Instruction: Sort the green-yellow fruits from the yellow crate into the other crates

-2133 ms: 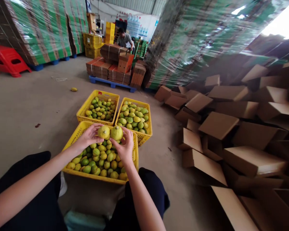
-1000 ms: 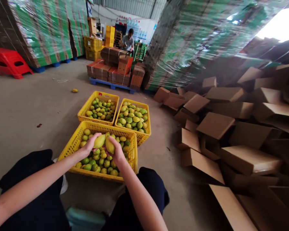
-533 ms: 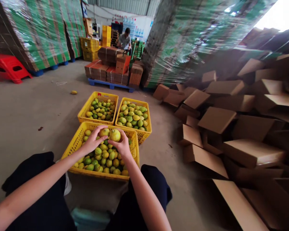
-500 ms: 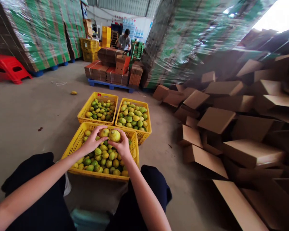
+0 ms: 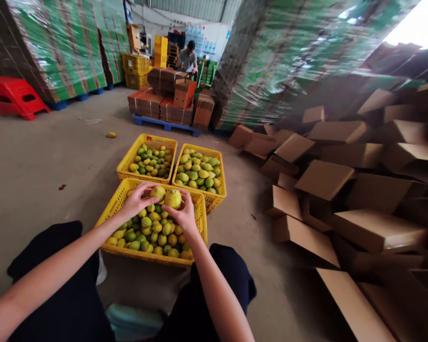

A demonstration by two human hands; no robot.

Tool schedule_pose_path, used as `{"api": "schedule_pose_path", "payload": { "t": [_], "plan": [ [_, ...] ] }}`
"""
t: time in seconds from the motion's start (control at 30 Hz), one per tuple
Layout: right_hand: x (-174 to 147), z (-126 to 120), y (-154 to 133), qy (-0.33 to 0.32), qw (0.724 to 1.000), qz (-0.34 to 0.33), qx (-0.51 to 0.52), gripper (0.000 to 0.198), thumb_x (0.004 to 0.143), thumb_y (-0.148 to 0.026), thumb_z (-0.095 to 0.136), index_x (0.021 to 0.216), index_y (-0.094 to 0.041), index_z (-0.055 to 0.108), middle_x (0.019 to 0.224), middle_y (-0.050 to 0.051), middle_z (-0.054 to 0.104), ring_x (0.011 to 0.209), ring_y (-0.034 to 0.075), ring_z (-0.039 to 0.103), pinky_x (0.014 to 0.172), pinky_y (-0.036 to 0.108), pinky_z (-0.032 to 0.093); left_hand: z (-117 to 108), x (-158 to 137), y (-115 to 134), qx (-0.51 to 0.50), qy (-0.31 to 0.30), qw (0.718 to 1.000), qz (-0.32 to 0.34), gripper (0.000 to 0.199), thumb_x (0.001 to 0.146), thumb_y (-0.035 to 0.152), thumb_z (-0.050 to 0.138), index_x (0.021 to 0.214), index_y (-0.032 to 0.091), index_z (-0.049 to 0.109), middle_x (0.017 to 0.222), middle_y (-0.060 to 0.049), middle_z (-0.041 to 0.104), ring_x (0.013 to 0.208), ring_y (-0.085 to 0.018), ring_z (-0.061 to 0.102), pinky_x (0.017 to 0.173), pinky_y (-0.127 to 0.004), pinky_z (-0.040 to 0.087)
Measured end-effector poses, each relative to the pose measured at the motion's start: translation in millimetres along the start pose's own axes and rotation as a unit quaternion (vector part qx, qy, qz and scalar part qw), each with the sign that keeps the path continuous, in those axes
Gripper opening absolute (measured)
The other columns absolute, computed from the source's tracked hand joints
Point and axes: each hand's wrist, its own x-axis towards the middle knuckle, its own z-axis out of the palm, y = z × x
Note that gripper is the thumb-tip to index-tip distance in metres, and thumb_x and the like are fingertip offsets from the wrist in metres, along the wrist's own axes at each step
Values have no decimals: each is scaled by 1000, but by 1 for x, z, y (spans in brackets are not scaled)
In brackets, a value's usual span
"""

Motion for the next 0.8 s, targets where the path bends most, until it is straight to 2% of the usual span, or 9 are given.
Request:
{"api": "schedule_pose_path", "payload": {
  "t": [0.17,0.3,0.43,0.53,0.6,0.67,0.73,0.77,0.8],
  "plan": [
    [2,5,-2,26,990,87,111,39,60,-36,82,88,-23,59,79,-2,66,73,18,63,62,27,51,2,4,6,-186,25,969,-159,37,80,33,72,113,18,65,109,-9,68,92,-21,67,71,-30,58],
    [5,7,-2,7,977,101,190,30,57,-25,77,80,-23,58,70,-4,62,69,17,61,62,28,50,8,3,9,-278,42,928,-247,22,88,24,61,107,14,63,89,-7,70,69,-16,67,59,-25,57],
    [7,6,-3,-20,962,132,240,23,57,-21,70,79,-22,61,75,-2,67,66,17,60,60,29,51,8,4,12,-378,70,875,-296,15,89,18,52,101,13,60,76,-4,67,63,-16,67,63,-28,60],
    [6,7,-3,-30,946,174,273,21,60,-25,65,80,-20,64,77,3,70,66,18,61,57,30,51,6,7,13,-431,70,851,-290,24,88,18,50,109,12,59,80,-6,68,71,-18,70,71,-33,61],
    [5,9,-2,-1,944,176,279,20,63,-28,65,80,-19,65,74,3,70,63,18,61,55,29,50,5,9,13,-442,36,856,-265,31,91,29,50,116,13,58,87,-8,71,79,-20,72,75,-35,60],
    [5,9,-1,48,946,150,282,18,67,-31,67,81,-20,63,72,2,69,60,15,60,55,27,51,7,9,10,-393,-17,890,-232,39,91,42,51,117,14,59,91,-9,72,82,-21,72,77,-34,59],
    [7,4,-1,90,944,116,296,19,72,-36,69,83,-22,62,72,-1,68,59,14,60,55,26,52,14,0,4,-245,-128,939,-206,42,89,50,52,111,16,63,88,-7,71,77,-19,70,73,-31,57],
    [9,0,-1,106,939,108,310,20,74,-37,69,84,-22,62,72,-1,67,60,14,61,55,26,52,19,-8,-1,-157,-201,946,-199,41,87,53,55,107,18,66,85,-5,71,72,-17,69,69,-30,55],
    [12,-5,-2,121,931,109,326,19,75,-38,69,84,-23,61,72,-1,67,60,14,61,55,26,53,25,-19,-6,-75,-280,937,-195,39,82,54,62,101,20,69,80,-3,71,67,-16,67,66,-29,53]
  ]
}}
